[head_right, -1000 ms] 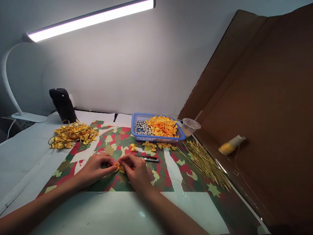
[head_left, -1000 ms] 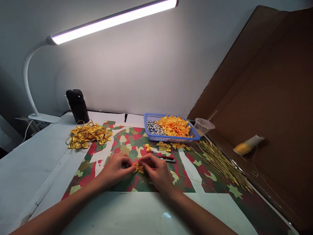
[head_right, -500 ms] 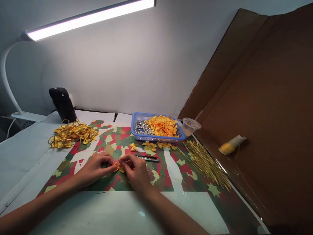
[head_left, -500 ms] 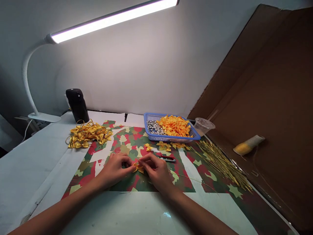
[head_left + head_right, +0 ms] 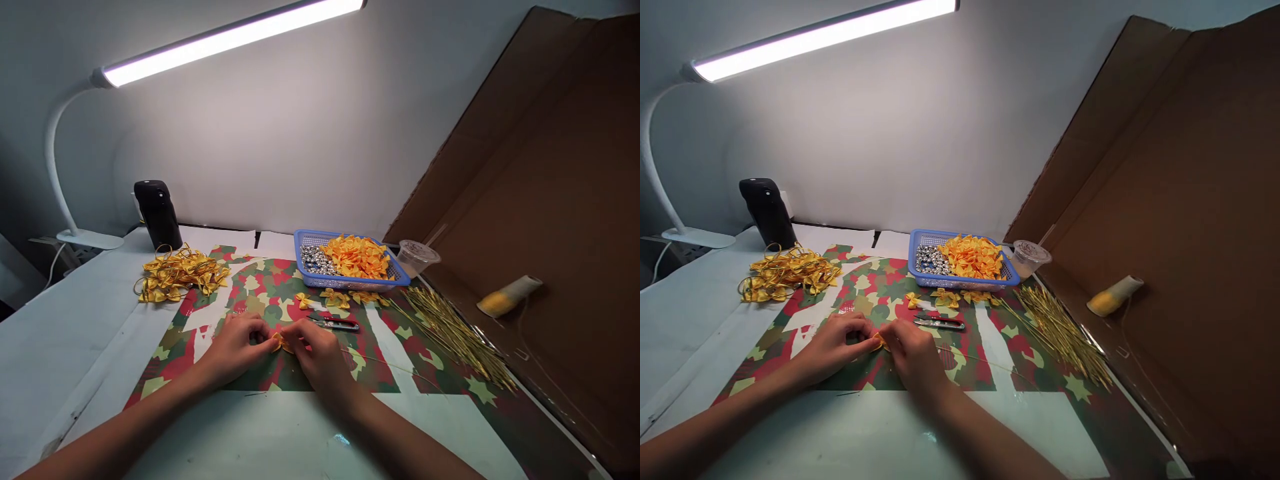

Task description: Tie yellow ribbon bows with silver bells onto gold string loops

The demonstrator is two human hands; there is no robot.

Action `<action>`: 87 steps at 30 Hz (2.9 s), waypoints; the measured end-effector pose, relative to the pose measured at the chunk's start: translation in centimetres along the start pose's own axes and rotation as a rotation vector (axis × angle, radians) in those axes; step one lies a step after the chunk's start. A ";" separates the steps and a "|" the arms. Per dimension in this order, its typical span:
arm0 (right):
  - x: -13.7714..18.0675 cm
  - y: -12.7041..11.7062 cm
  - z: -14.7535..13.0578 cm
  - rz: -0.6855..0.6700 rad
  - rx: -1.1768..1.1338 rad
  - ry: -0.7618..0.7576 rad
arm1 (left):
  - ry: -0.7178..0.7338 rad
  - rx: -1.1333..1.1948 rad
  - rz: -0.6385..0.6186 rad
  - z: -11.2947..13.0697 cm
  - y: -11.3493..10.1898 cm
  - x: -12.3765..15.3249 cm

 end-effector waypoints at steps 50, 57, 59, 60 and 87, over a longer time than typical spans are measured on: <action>-0.2 -0.2 -0.2 -0.027 -0.097 0.025 | -0.032 0.042 -0.010 0.3 0.0 0.2; 0.3 0.3 -0.8 -0.043 -0.030 -0.084 | -0.042 0.068 -0.013 0.2 0.0 0.3; 0.4 0.3 -1.2 -0.040 -0.005 -0.117 | -0.034 0.074 -0.011 0.2 0.0 0.3; 0.4 0.3 -1.3 -0.038 0.005 -0.127 | -0.030 0.075 -0.010 0.2 0.0 0.2; 0.5 0.6 -0.2 0.012 -0.085 0.049 | -0.010 0.066 0.015 0.1 0.1 0.3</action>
Point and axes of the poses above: each hand's wrist, its own x-axis away from the middle knuckle, its own y-axis out of the palm, z = x × y, the point moved 7 cm from there along -x, towards the middle knuckle, and after that the axes turned 7 degrees about x, right-handed, at the moved point
